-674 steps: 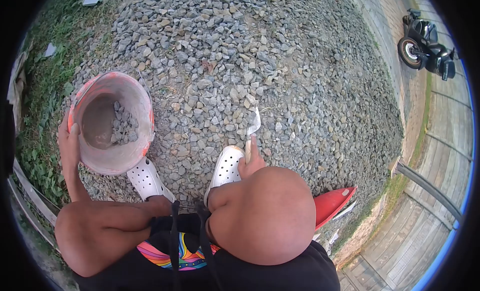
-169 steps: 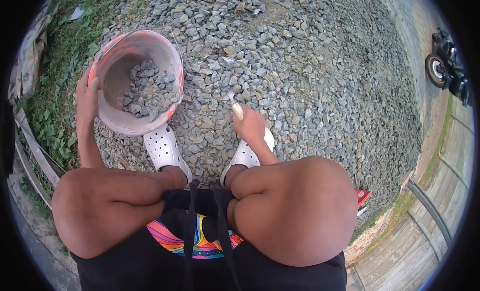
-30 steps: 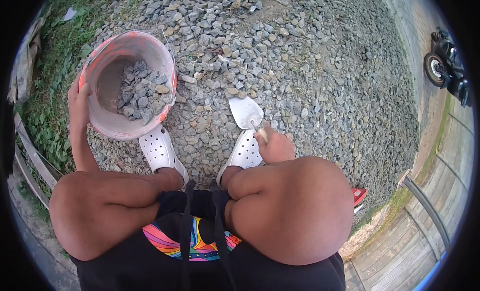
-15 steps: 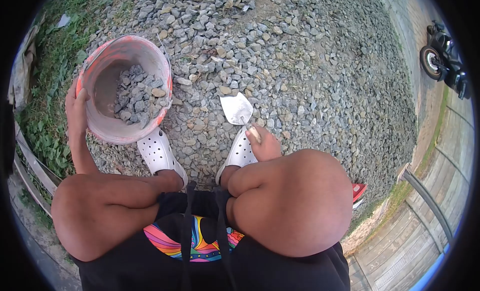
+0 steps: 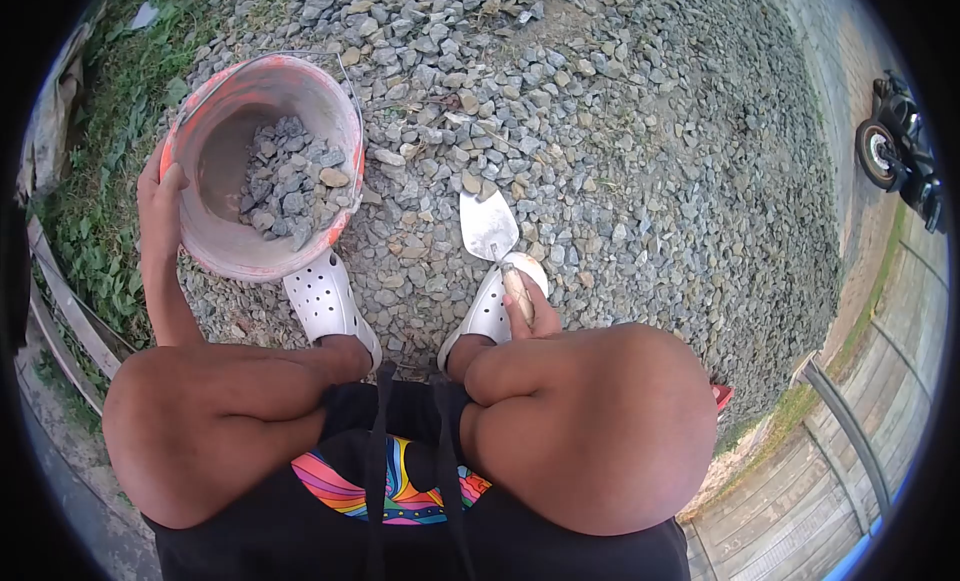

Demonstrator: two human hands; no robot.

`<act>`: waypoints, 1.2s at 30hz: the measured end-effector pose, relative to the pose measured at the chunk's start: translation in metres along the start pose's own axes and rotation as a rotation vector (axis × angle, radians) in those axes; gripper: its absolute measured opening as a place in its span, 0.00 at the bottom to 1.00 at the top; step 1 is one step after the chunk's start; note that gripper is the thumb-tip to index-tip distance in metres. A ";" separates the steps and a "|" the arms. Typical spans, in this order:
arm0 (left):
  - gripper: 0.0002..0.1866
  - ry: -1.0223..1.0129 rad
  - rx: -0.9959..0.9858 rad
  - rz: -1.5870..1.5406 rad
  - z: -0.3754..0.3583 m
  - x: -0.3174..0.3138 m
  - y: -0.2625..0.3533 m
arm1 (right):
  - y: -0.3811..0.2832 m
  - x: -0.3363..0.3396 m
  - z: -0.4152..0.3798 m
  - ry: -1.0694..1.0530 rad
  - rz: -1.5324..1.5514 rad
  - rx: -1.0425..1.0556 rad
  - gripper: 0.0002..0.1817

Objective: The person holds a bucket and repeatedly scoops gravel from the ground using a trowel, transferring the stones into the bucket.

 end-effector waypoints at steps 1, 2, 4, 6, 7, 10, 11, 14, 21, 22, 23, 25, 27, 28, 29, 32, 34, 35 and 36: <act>0.32 -0.004 0.002 -0.008 0.000 0.000 0.001 | 0.045 -0.041 0.022 0.144 0.226 0.045 0.24; 0.32 -0.006 0.000 -0.006 0.001 -0.001 0.002 | 0.078 -0.079 0.036 0.230 0.352 0.097 0.26; 0.32 0.009 -0.029 -0.036 -0.001 -0.003 0.007 | 0.065 -0.086 0.059 0.225 0.416 0.135 0.26; 0.32 0.014 -0.022 -0.021 -0.003 -0.003 0.011 | 0.039 -0.079 0.067 0.173 0.555 0.120 0.27; 0.32 0.021 -0.021 -0.019 -0.004 -0.004 0.012 | 0.035 -0.080 0.066 0.172 0.564 0.104 0.27; 0.32 -0.012 -0.016 0.021 0.002 0.005 -0.003 | 0.023 -0.067 0.056 0.257 0.331 0.097 0.26; 0.32 -0.015 -0.021 0.012 0.004 0.005 -0.005 | 0.030 -0.069 0.056 0.267 0.328 0.096 0.26; 0.32 -0.008 -0.023 0.051 0.004 0.006 -0.001 | 0.059 -0.090 0.053 0.270 0.514 0.106 0.25; 0.32 0.045 -0.031 -0.025 -0.005 0.000 0.004 | 0.054 -0.064 0.058 0.330 0.415 0.130 0.25; 0.32 0.039 -0.047 -0.072 -0.005 0.001 0.000 | 0.036 -0.054 0.069 0.418 0.363 0.220 0.25; 0.32 0.036 -0.047 -0.070 -0.003 0.003 -0.003 | 0.020 -0.047 0.086 0.452 0.360 0.228 0.25; 0.32 0.012 -0.041 -0.058 0.001 0.006 -0.007 | -0.006 -0.036 0.112 0.493 0.368 0.233 0.25; 0.32 -0.003 -0.027 0.000 0.003 0.007 -0.005 | -0.020 -0.030 0.127 0.490 0.071 0.137 0.26; 0.33 -0.005 -0.004 0.053 0.004 0.008 -0.005 | -0.019 -0.026 0.130 0.501 0.077 0.138 0.26; 0.33 -0.009 -0.013 0.051 0.003 0.009 -0.003 | -0.016 -0.022 0.132 0.506 0.101 0.174 0.26; 0.32 -0.006 -0.033 0.051 0.003 0.003 -0.002 | -0.004 -0.025 0.134 0.563 0.076 0.219 0.27; 0.32 0.055 -0.059 -0.026 -0.001 0.002 0.001 | 0.000 -0.031 0.133 0.612 0.042 0.263 0.27; 0.32 0.068 -0.057 -0.027 -0.002 0.003 0.002 | 0.003 -0.032 0.133 0.609 0.038 0.276 0.27; 0.32 0.052 -0.040 -0.020 -0.002 0.002 0.002 | 0.005 -0.030 0.130 0.613 0.080 0.303 0.27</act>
Point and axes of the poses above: each hand's wrist, its own z-axis towards the middle knuckle, its own x-axis out of the back of the hand, y = z × x, the point moved 6 cm from there along z, towards the middle knuckle, and after that the axes turned 11 degrees about -z, right-handed, at the moved point
